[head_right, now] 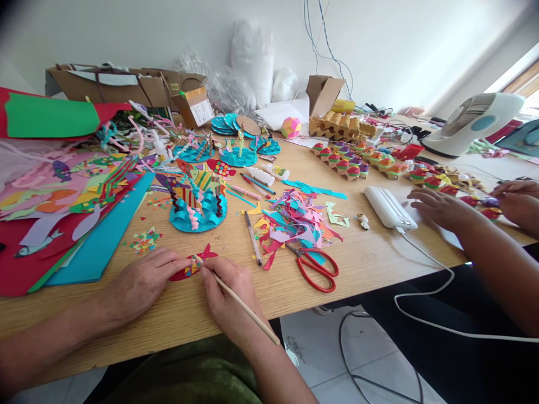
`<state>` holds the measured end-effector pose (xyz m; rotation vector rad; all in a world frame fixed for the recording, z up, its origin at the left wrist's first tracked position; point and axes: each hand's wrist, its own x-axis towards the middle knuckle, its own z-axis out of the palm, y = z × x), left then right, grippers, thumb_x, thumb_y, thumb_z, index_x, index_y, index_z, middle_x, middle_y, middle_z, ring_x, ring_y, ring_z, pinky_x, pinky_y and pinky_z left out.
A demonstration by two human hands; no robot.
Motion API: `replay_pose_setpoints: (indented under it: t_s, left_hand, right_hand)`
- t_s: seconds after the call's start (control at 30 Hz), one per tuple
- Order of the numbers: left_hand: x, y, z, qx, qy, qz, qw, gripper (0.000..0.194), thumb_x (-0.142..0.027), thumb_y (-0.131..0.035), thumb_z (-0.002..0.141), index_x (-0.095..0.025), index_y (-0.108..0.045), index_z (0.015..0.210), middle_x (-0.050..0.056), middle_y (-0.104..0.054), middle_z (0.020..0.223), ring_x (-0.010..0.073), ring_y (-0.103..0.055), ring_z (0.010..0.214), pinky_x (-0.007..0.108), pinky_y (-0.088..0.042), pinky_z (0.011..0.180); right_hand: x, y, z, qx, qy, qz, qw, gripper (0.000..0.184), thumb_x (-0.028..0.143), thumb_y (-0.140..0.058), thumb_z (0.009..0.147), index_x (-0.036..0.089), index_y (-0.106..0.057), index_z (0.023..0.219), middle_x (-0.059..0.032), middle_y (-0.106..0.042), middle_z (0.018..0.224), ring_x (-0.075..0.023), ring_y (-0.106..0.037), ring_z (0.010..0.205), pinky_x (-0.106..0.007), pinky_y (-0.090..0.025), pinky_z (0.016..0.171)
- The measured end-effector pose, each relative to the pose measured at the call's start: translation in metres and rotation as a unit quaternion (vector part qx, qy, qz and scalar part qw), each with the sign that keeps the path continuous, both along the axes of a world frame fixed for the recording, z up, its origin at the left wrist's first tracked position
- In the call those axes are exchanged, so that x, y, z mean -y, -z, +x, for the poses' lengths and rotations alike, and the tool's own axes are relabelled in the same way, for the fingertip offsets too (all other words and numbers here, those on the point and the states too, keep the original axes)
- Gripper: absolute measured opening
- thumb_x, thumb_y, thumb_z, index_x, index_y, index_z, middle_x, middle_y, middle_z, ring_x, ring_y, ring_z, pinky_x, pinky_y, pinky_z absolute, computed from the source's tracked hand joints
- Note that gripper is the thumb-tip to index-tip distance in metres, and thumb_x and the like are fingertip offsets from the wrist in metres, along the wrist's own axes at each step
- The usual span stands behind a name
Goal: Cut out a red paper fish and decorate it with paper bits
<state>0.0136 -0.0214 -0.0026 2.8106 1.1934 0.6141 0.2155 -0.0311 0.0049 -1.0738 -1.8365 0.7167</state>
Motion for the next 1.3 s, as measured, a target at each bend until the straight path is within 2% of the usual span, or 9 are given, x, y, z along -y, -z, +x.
replay_pose_setpoints:
  t_s: [0.23,0.6,1.3]
  left_hand:
    - [0.0006,0.0005,0.0,-0.001,-0.002,0.0,1.0,0.042,0.005,-0.032,0.083,-0.014,-0.06,0.109,0.006,-0.065,0.096,0.0198,-0.058,0.09,0.033,-0.051,0.078]
    - [0.0007,0.0002,-0.0006,0.002,-0.004,-0.001,1.0,0.043,0.004,-0.033,0.083,-0.015,-0.06,0.109,0.006,-0.065,0.095,0.0194,-0.058,0.09,0.031,-0.051,0.078]
    - [0.0002,0.0008,-0.0007,0.001,-0.008,-0.016,1.0,0.043,0.004,-0.032,0.083,-0.016,-0.06,0.109,0.006,-0.065,0.097,0.0194,-0.058,0.09,0.033,-0.051,0.079]
  right_hand:
    - [-0.001,-0.0001,-0.001,0.009,-0.006,-0.009,1.0,0.021,0.018,-0.048,0.088,0.017,-0.066,0.077,-0.0022,-0.066,0.062,-0.0134,-0.059,0.056,-0.021,-0.042,0.054]
    - [0.002,0.0002,0.0,0.006,-0.001,-0.004,1.0,0.021,0.014,-0.049,0.088,0.013,-0.068,0.079,-0.0058,-0.068,0.066,-0.014,-0.061,0.06,-0.021,-0.042,0.057]
    - [0.0013,-0.0008,-0.0004,0.004,0.007,0.008,1.0,0.021,0.016,-0.048,0.088,0.017,-0.065,0.076,-0.0018,-0.065,0.061,-0.013,-0.059,0.056,-0.021,-0.042,0.056]
